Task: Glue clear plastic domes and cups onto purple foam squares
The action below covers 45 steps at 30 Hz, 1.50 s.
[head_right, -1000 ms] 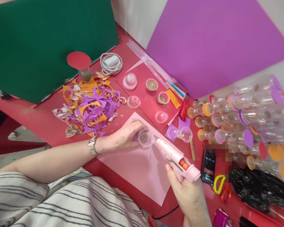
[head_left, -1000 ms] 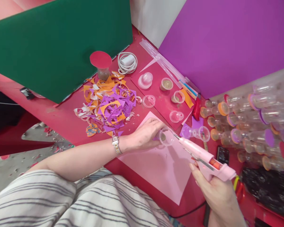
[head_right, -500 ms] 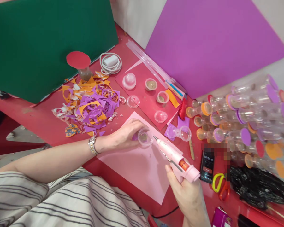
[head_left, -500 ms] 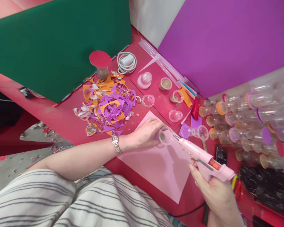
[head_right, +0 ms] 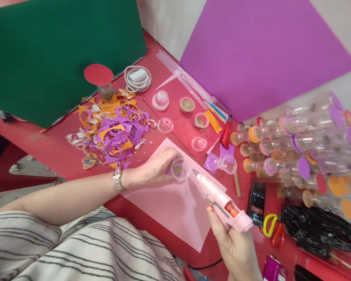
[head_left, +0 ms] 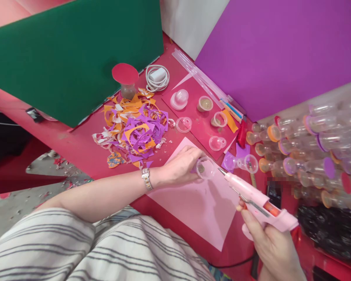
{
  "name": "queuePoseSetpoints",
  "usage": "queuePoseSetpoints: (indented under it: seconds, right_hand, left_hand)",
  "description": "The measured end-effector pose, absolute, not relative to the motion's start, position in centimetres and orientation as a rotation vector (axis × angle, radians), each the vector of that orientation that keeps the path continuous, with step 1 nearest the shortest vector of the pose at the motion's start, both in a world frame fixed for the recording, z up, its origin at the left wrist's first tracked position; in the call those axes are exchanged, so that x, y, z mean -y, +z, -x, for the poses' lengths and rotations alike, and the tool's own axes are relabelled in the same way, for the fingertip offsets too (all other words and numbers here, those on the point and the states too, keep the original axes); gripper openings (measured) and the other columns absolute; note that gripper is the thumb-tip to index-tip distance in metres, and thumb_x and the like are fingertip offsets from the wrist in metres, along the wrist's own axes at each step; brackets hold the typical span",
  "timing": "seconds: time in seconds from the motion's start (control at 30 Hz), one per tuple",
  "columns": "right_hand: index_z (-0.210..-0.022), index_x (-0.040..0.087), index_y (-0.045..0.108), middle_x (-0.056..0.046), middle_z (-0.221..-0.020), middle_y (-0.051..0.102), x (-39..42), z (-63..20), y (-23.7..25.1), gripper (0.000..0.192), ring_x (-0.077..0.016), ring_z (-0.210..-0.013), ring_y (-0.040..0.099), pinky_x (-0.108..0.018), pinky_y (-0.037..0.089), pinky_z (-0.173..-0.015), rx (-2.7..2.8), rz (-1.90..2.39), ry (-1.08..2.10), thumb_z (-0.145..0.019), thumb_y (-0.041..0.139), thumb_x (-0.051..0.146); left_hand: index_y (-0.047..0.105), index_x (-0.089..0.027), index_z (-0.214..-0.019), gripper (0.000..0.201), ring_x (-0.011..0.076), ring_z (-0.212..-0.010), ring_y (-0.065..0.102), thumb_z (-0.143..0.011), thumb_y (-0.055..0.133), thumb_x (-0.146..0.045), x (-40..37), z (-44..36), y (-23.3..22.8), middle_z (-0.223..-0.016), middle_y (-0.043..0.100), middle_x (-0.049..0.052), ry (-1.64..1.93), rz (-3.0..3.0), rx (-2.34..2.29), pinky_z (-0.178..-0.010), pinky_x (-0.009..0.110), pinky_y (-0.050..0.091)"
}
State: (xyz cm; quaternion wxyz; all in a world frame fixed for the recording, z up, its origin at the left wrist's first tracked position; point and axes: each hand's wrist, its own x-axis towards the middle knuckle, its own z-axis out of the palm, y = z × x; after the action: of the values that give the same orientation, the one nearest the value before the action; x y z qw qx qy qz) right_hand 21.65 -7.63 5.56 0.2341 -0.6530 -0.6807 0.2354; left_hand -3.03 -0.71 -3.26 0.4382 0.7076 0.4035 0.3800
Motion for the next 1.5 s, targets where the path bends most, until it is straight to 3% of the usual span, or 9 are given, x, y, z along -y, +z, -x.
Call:
queuePoseSetpoints:
  seconds: [0.1,0.27,0.63,0.87,1.1,1.27,1.5]
  right_hand:
    - [-0.074,0.02,0.076,-0.008,-0.07,0.077,7.8,-22.2,5.8,0.04,-0.022,-0.057,0.072,-0.025,0.06,-0.047,1.898,1.76,0.705,-0.079,0.069,0.059]
    - [-0.079,0.021,0.076,-0.005,-0.067,0.074,7.9,-23.2,5.5,0.036,-0.0203,-0.055,0.07,-0.026,0.058,-0.047,1.952,1.787,0.744,-0.079,0.069,0.056]
    - [-0.095,0.018,0.076,-0.01,-0.089,0.078,8.7,-23.7,4.9,0.036,-0.0233,-0.075,0.076,-0.024,0.059,-0.051,1.971,1.853,0.627,-0.085,0.066,0.051]
    - [-0.091,0.019,0.077,-0.008,-0.084,0.079,8.5,-23.8,4.5,0.037,-0.0222,-0.07,0.075,-0.025,0.062,-0.061,2.025,1.842,0.52,-0.084,0.066,0.054]
    - [-0.083,0.018,0.077,-0.008,-0.076,0.077,8.1,-23.1,5.2,0.047,-0.0212,-0.062,0.073,-0.024,0.06,-0.055,2.041,1.883,0.558,-0.084,0.061,0.063]
    - [-0.076,0.019,0.074,-0.005,-0.064,0.072,7.8,-22.5,5.7,0.047,-0.0183,-0.052,0.067,-0.023,0.058,-0.053,2.054,1.866,0.571,-0.084,0.059,0.063]
    - [-0.078,0.019,0.073,-0.004,-0.063,0.071,7.8,-22.6,5.6,0.044,-0.0167,-0.046,0.063,-0.024,0.057,-0.05,2.056,1.883,0.542,-0.084,0.06,0.061]
  left_hand:
    - [0.052,-0.018,-0.101,0.031,0.0204,-0.093,0.056,-0.074,0.068,-0.015,0.6,3.2,-3.3,-0.096,0.061,0.006,0.949,-1.78,-0.937,-0.094,0.039,0.046]
    - [0.052,-0.018,-0.112,0.044,0.0242,-0.104,0.054,-0.071,0.066,-0.011,0.6,3.0,-3.5,-0.104,0.062,0.007,0.928,-1.728,-0.953,-0.096,0.04,0.047]
    - [0.051,-0.019,-0.103,0.037,0.0198,-0.093,0.058,-0.074,0.073,-0.02,0.6,3.0,-3.1,-0.097,0.062,0.004,0.953,-1.789,-1.003,-0.096,0.039,0.045]
    - [0.051,-0.02,-0.101,0.032,0.0187,-0.091,0.058,-0.076,0.07,-0.02,0.5,3.0,-3.1,-0.095,0.062,0.003,0.952,-1.795,-0.973,-0.099,0.039,0.043]
    - [0.051,-0.02,-0.102,0.031,0.0197,-0.094,0.057,-0.075,0.067,-0.018,0.6,3.1,-3.3,-0.098,0.061,0.005,0.942,-1.796,-0.985,-0.099,0.039,0.044]
    - [0.05,-0.02,-0.101,0.033,0.0188,-0.091,0.057,-0.073,0.067,-0.015,0.4,3.0,-3.5,-0.095,0.06,0.003,0.929,-1.82,-0.971,-0.101,0.04,0.042]
    - [0.052,-0.02,-0.099,0.03,0.0196,-0.094,0.056,-0.073,0.066,-0.015,0.5,3.0,-3.7,-0.094,0.06,0.003,0.925,-1.792,-0.975,-0.099,0.039,0.043]
